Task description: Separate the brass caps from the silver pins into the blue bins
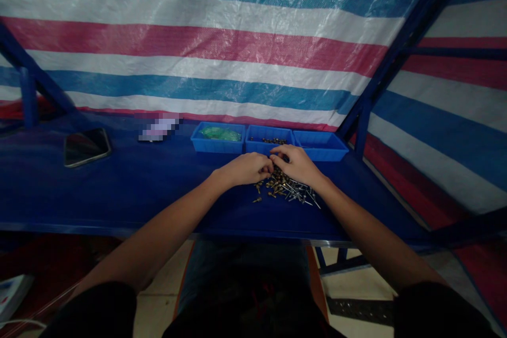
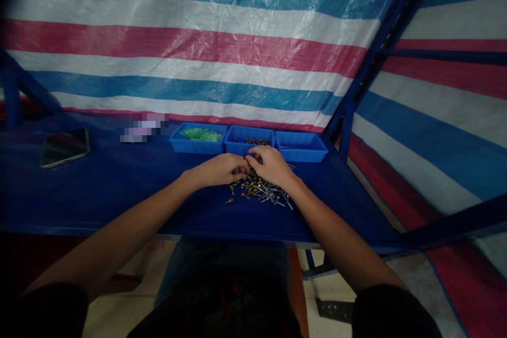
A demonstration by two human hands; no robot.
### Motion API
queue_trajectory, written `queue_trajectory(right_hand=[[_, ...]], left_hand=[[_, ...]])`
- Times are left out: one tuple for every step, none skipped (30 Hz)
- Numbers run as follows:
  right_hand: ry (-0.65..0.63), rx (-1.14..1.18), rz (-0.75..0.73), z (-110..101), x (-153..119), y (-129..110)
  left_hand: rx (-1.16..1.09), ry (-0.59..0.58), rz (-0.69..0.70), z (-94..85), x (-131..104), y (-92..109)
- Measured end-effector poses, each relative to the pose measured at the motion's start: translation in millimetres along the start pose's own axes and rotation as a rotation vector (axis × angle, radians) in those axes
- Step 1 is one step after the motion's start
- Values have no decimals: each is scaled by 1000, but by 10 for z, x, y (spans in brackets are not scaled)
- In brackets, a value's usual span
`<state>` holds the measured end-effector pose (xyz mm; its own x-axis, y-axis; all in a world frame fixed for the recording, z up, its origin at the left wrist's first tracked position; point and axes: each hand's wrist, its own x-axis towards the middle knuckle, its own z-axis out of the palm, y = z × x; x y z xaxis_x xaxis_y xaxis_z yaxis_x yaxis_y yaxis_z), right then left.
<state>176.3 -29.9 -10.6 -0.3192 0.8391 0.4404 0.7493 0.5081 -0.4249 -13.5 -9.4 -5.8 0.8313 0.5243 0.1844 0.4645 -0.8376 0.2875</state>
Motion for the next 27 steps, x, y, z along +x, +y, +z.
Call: queue_trajectory(right_hand=[[-2,1,2,4,0,3],[-4,2,1,7,1,4],[-6,2,-3,8,1,3],[-8,4,-9,7,2,1],[-10,6,-13,4,3,-1],[-12,8,-14,1,4,-4],[-13,13,-10,-4,4,-7],[-12,23,-3,-8,4,-10],[-11,41,6,-11,4,-12],[-8,68,16,-11,4,-14],[-5,102,27,-9,5,-15],[-4,144,40,-5,6,-16],[-6,189,53,2,7,-17],[-10,236,66,11,10,-19],[-10,280,77,21,12,-21],[-10,320,89,30,15,-25],[-6,356,100,38,19,-30],[1,386,109,43,22,-35],[11,415,119,45,25,-41],[18,446,130,45,27,-47],[24,482,139,42,29,-52],[27,519,146,38,30,-56],[26,555,153,34,31,-60],[23,585,161,32,31,-62],[18,605,167,33,31,-64],[15,615,171,37,31,-66],[11,614,171,43,30,-67]], left_hand=[[16,2,-9,6,1,4],[31,4,-17,11,2,6],[41,6,-24,15,3,7],[45,9,-32,16,5,5],[46,15,-40,14,5,1],[44,30,-53,7,6,-5],[41,57,-71,-5,6,-14],[35,95,-93,-20,6,-24],[25,147,-116,-40,6,-35],[8,211,-137,-61,6,-45],[-15,282,-154,-81,6,-53],[-42,354,-165,-100,7,-59],[-73,423,-170,-114,9,-60],[-104,483,-171,-121,12,-57],[-132,530,-167,-121,17,-49],[-158,562,-160,-115,23,-37],[-182,583,-148,-103,30,-22],[-205,597,-134,-86,38,-5],[-227,606,-120,-69,45,11],[-249,611,-111,-52,51,25],[-264,619,-109,-38,56,37],[-276,625,-111,-28,58,47],[-284,628,-116,-23,59,54],[-290,630,-122,-22,59,59],[-298,630,-128,-24,58,63],[-312,626,-134,-27,57,65],[-336,622,-139,-31,56,67]])
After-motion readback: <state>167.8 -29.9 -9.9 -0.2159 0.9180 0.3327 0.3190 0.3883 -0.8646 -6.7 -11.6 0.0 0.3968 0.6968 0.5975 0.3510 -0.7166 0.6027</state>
